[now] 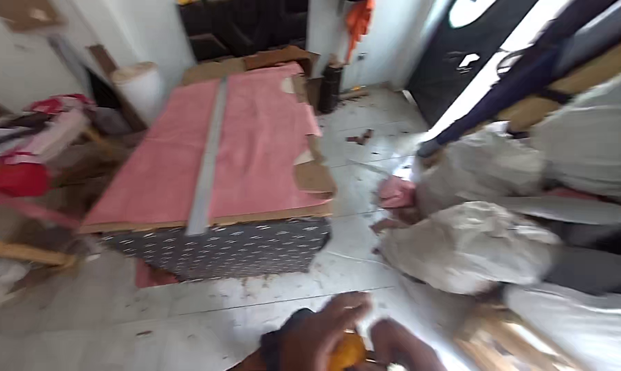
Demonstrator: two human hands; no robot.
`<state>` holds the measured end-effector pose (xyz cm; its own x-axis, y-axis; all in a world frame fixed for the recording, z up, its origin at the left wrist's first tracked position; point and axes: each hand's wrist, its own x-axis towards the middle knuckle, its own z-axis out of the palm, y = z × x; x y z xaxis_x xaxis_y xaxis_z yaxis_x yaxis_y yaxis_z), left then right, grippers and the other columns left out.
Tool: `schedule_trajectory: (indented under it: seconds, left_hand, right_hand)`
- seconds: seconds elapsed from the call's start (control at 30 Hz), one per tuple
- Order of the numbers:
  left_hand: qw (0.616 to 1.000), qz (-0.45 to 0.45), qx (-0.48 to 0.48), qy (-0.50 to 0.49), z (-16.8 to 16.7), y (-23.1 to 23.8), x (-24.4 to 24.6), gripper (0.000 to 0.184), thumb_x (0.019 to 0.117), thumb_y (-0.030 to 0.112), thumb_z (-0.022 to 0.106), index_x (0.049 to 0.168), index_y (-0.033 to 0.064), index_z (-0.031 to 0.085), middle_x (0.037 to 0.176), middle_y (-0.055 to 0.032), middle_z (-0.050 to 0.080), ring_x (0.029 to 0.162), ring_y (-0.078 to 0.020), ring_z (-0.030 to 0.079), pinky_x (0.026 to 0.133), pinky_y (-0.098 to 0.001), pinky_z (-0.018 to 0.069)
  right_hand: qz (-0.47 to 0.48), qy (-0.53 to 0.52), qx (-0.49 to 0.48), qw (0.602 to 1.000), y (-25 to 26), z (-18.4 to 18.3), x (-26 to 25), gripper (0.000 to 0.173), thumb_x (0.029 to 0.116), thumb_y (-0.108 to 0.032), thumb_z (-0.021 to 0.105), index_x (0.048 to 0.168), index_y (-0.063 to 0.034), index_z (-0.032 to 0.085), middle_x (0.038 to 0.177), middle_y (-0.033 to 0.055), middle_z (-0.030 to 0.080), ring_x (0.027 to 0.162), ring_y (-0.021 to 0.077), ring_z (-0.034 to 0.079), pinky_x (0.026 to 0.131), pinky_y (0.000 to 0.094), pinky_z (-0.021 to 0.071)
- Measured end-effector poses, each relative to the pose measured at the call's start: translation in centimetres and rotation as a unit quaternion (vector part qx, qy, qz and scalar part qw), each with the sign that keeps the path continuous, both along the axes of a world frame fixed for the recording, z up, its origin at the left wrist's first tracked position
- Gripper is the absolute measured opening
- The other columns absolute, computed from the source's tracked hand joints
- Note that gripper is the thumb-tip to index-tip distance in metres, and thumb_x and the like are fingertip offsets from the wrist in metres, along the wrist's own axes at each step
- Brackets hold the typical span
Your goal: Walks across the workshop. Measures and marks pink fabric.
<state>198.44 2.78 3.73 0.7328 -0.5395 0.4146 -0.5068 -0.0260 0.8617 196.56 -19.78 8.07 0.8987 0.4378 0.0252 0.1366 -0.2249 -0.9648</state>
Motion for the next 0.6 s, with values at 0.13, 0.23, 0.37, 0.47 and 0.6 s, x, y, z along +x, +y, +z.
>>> schedule_trajectory:
  seconds: [0.13,0.23,0.37,0.47,0.6]
  left_hand:
    - [0.976,0.043,-0.047,0.206,-2.5,-4.6,9.4,0.089,0.0904,0.051,0.074,0.157,0.0042,0.037,0.132,-0.0135,0.067,0.117,-0.0231,0.067,0.102,-0.0459,0.0562]
    - [0.937,0.019,-0.148,0.316,-4.4,-8.3,17.9,0.076,0.0934,0.046,0.071,0.149,-0.0008,0.047,0.125,-0.0197,0.067,0.109,-0.0293,0.067,0.095,-0.0477,0.0571]
    - [0.939,-0.011,-0.146,0.312,-7.0,-11.8,31.6,0.052,0.0933,0.029,0.072,0.135,0.0011,0.060,0.124,-0.0165,0.067,0.107,-0.0248,0.067,0.093,-0.0442,0.0567]
    - [0.919,0.009,-0.118,0.376,-5.9,-13.4,39.6,0.039,0.0984,0.027,0.068,0.130,0.0057,0.062,0.114,-0.0121,0.068,0.097,-0.0201,0.067,0.086,-0.0416,0.0577]
    - [0.887,0.070,-0.174,0.421,-5.1,-12.5,45.8,0.033,0.1051,0.030,0.057,0.118,0.0021,0.068,0.113,-0.0118,0.074,0.097,-0.0189,0.070,0.088,-0.0397,0.0572]
  right_hand:
    - [0.089,-0.025,-0.051,0.994,-4.7,-0.4,15.2,0.021,0.0913,-0.023,0.079,0.095,-0.0056,0.070,0.094,0.0078,0.068,0.081,0.0176,0.065,0.072,0.0374,0.0570]
    - [0.093,-0.006,-0.028,0.995,-8.9,-1.2,26.2,0.016,0.0910,-0.018,0.079,0.095,-0.0072,0.069,0.093,0.0062,0.069,0.078,0.0169,0.067,0.067,0.0368,0.0605]
    - [0.034,-0.016,0.000,0.999,-13.7,2.4,40.4,0.018,0.0898,-0.009,0.079,0.104,-0.0033,0.069,0.102,0.0105,0.071,0.083,0.0215,0.072,0.072,0.0403,0.0647]
    - [0.083,-0.038,-0.020,0.996,-15.4,5.1,51.2,0.022,0.0914,-0.010,0.077,0.111,-0.0043,0.068,0.105,0.0109,0.072,0.084,0.0219,0.072,0.070,0.0397,0.0641]
    - [0.231,-0.011,-0.010,0.973,-12.3,7.3,64.3,0.022,0.0926,-0.005,0.075,0.113,-0.0023,0.068,0.105,0.0110,0.072,0.083,0.0209,0.072,0.072,0.0384,0.0645]
